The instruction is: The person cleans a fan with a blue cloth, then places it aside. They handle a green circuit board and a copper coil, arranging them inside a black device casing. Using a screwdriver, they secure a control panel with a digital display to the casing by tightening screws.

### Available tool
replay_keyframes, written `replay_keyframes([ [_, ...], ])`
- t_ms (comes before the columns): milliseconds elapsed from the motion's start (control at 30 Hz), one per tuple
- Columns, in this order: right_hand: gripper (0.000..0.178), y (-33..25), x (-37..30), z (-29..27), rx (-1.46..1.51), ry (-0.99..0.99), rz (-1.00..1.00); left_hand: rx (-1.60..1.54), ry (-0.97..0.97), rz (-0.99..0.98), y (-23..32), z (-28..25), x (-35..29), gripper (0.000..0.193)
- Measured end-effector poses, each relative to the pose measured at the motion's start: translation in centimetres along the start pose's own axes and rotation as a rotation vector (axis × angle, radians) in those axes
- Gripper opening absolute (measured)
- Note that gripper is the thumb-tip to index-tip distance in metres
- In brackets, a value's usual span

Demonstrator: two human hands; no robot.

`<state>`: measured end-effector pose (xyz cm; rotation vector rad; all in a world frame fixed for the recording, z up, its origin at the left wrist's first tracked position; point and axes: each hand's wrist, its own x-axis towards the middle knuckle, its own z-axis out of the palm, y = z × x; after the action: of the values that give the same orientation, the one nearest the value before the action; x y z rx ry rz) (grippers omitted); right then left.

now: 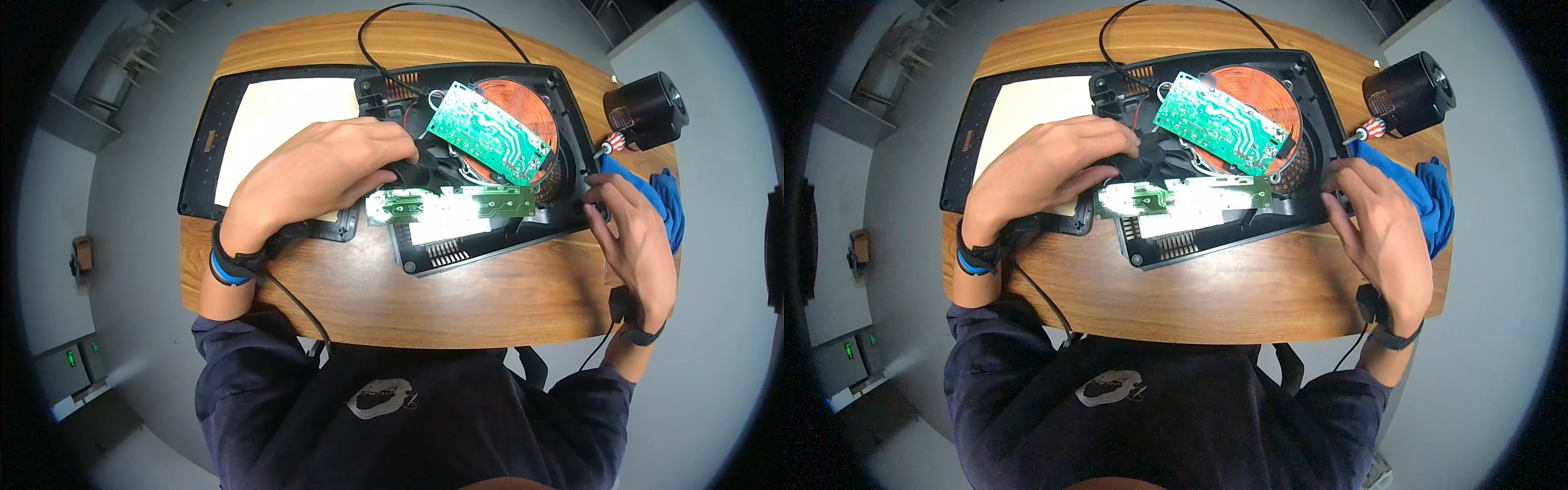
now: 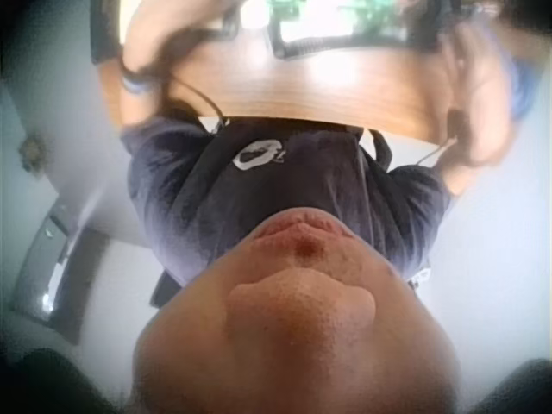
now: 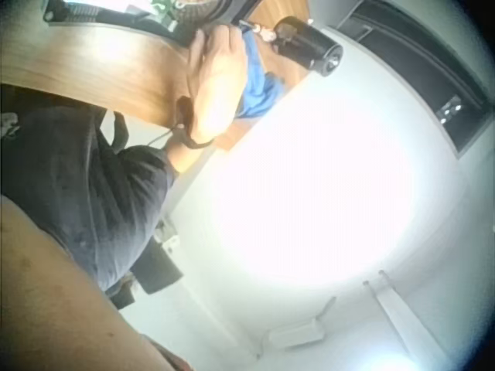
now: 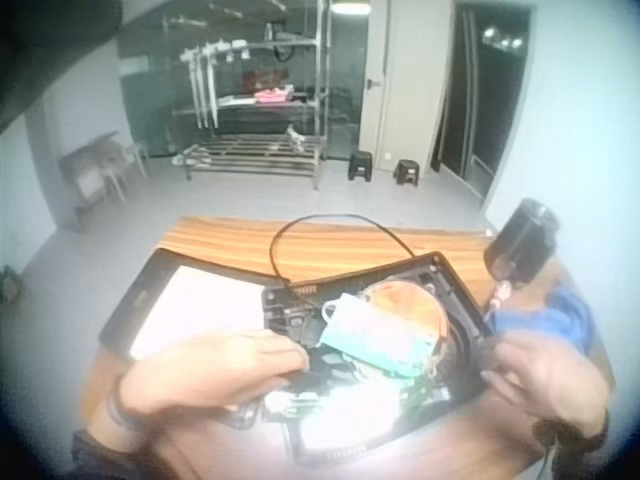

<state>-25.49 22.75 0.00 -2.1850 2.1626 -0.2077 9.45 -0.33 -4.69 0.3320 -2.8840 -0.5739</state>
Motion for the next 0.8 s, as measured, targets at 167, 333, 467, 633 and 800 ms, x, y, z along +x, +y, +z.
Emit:
replay_keyframes([
  [167,0.017,-0.2,2.4,0.4,-0.058,-0.140,-0.094,-0.035,-0.077,-0.078,0.7,-0.9,-0.6,0.035],
  [333,0.025,0.2,4.8,1.9,0.036,-0.031,-0.154,-0.084,-0.124,-0.126,1.4,-1.3,-0.7,0.042],
  [467,0.053,-0.6,7.3,3.3,0.168,0.149,-0.279,-0.015,-0.059,-0.106,0.9,-0.6,-0.8,0.043],
  [633,0.073,-1.1,8.8,4.2,0.196,-0.004,-0.228,-0.066,-0.093,-0.106,0.2,-0.8,0.3,0.036],
  [800,0.070,-0.1,9.5,4.2,0.314,-0.066,-0.224,-0.081,-0.053,-0.075,-0.7,-1.0,0.4,0.033],
])
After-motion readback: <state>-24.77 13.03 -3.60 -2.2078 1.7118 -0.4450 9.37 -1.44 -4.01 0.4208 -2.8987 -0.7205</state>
